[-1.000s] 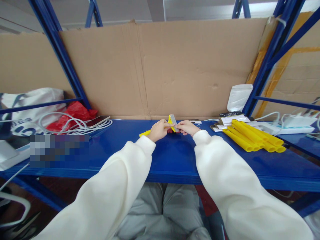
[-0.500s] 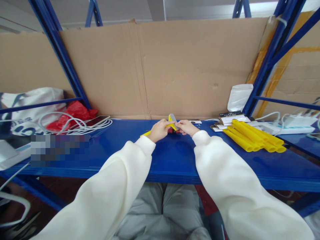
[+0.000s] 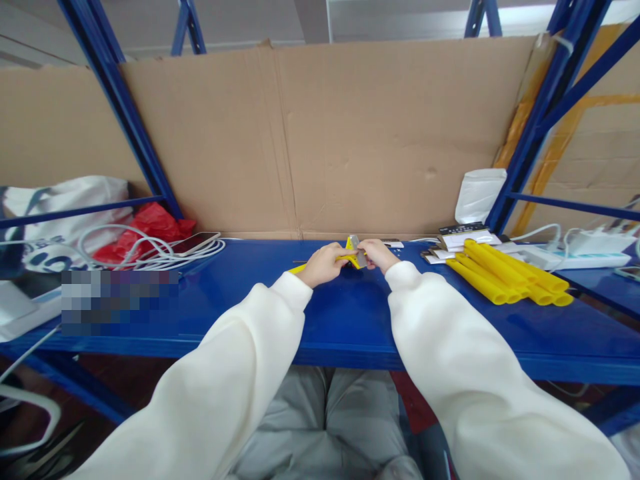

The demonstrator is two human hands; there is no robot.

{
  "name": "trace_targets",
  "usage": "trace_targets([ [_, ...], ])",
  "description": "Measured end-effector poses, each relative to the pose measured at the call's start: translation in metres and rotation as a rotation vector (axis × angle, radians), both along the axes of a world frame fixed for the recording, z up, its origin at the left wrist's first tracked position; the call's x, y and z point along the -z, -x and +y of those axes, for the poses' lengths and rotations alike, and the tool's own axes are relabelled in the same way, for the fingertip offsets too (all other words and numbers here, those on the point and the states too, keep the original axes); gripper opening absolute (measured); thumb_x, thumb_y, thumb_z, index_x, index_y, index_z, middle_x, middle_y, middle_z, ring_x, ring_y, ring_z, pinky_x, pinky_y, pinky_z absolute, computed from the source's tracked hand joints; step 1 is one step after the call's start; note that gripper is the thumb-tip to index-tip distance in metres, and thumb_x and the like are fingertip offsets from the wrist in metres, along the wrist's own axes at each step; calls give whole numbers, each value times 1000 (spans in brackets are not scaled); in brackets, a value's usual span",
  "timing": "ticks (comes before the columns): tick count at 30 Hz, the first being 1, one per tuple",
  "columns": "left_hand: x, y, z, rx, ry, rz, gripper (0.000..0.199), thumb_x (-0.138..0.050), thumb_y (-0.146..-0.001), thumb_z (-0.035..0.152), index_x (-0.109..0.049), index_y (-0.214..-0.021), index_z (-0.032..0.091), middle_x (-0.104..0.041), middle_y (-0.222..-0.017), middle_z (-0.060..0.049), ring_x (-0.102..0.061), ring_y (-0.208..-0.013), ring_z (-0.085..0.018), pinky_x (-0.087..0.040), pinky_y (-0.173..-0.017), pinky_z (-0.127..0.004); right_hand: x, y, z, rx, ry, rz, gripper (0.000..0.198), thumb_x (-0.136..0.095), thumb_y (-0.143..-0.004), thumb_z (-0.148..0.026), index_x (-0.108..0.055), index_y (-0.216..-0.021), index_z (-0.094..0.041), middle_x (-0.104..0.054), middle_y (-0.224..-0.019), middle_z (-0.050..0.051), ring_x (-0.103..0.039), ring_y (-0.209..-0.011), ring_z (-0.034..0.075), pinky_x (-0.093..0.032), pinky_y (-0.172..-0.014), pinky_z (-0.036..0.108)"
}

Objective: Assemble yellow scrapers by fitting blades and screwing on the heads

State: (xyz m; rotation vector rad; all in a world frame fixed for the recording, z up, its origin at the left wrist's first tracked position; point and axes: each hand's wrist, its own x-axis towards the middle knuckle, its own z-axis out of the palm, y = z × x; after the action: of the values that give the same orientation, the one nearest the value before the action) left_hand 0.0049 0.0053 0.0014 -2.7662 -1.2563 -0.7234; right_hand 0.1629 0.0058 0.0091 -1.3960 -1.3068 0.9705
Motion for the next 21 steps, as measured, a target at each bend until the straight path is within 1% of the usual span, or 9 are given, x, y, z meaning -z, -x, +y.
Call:
trace_targets([
  [2, 1, -2, -1, 32, -4, -3, 40, -47, -93, 21, -63, -129, 31, -64, -109, -6, -61, -106, -19, -47, -95, -29, 1, -1, 4, 42, -19, -4, 17, -52, -78, -16, -51, -61, -18, -46, -44, -3, -38, -39, 9, -27, -39, 22],
  [5, 3, -4, -2, 59, -10, -18, 41, -47, -93, 20, -61, -130, 30, -64, -114, -6, -61, -106, -19, -47, -95, -30, 3, -3, 7, 54, -32, 7, 17, -52, -78, -16, -53, -61, -17, -52, -48, -1, -46, -44, 10, -32, -43, 21],
  [8, 3, -5, -4, 64, -16, -17, 42, -47, -93, 20, -59, -132, 30, -63, -116, -5, -61, -107, -19, -47, -96, -31, 3, -5, 8, 55, -42, -20, 19, -51, -80, -17, -54, -61, -17, -49, -47, -3, -45, -45, 9, -31, -43, 21],
  [12, 3, -5, -7, 54, -15, 0, 43, -47, -94, 20, -56, -134, 30, -62, -117, -5, -61, -108, -19, -47, -97, -31, 4, -6, 7, 68, -69, -67, 18, -55, -78, -19, -53, -60, -17, -47, -48, -4, -40, -42, 8, -27, -41, 21],
  [14, 2, -5, -7, 42, -9, 8, 43, -46, -94, 20, -54, -135, 30, -62, -118, -5, -61, -109, -20, -47, -97, -31, 5, -7, 9, 62, -68, -71, 19, -57, -79, -21, -53, -61, -17, -46, -48, -4, -39, -41, 8, -25, -40, 21],
  [16, 2, -5, -6, 27, -6, 6, 44, -46, -94, 19, -54, -136, 29, -61, -120, -6, -61, -110, -20, -47, -98, -31, 7, -13, 13, 55, -84, -78, 20, -57, -81, -27, -56, -64, -17, -48, -50, -3, -39, -42, 8, -27, -41, 21],
  [18, 3, -4, -4, 7, -4, -9, 45, -47, -93, 18, -54, -136, 27, -60, -122, -7, -60, -112, -20, -46, -99, -30, 9, -22, 19, 82, -142, -158, 23, -56, -84, -32, -60, -68, -16, -55, -56, 0, -43, -45, 9, -33, -44, 22],
  [19, 3, -3, -2, -6, -1, -18, 45, -47, -93, 18, -54, -136, 26, -60, -123, -7, -60, -113, -20, -46, -99, -30, 10, -28, 22, 121, -177, -253, 24, -54, -86, -31, -62, -70, -16, -60, -60, 3, -47, -49, 10, -37, -48, 23],
  [21, 4, -1, 1, -35, 11, -32, 45, -48, -93, 18, -54, -137, 25, -60, -124, -7, -59, -114, -19, -46, -99, -29, 14, -40, 27, 191, -249, -550, 20, -54, -85, -25, -68, -74, -15, -69, -75, 8, -60, -67, 15, -45, -63, 25],
])
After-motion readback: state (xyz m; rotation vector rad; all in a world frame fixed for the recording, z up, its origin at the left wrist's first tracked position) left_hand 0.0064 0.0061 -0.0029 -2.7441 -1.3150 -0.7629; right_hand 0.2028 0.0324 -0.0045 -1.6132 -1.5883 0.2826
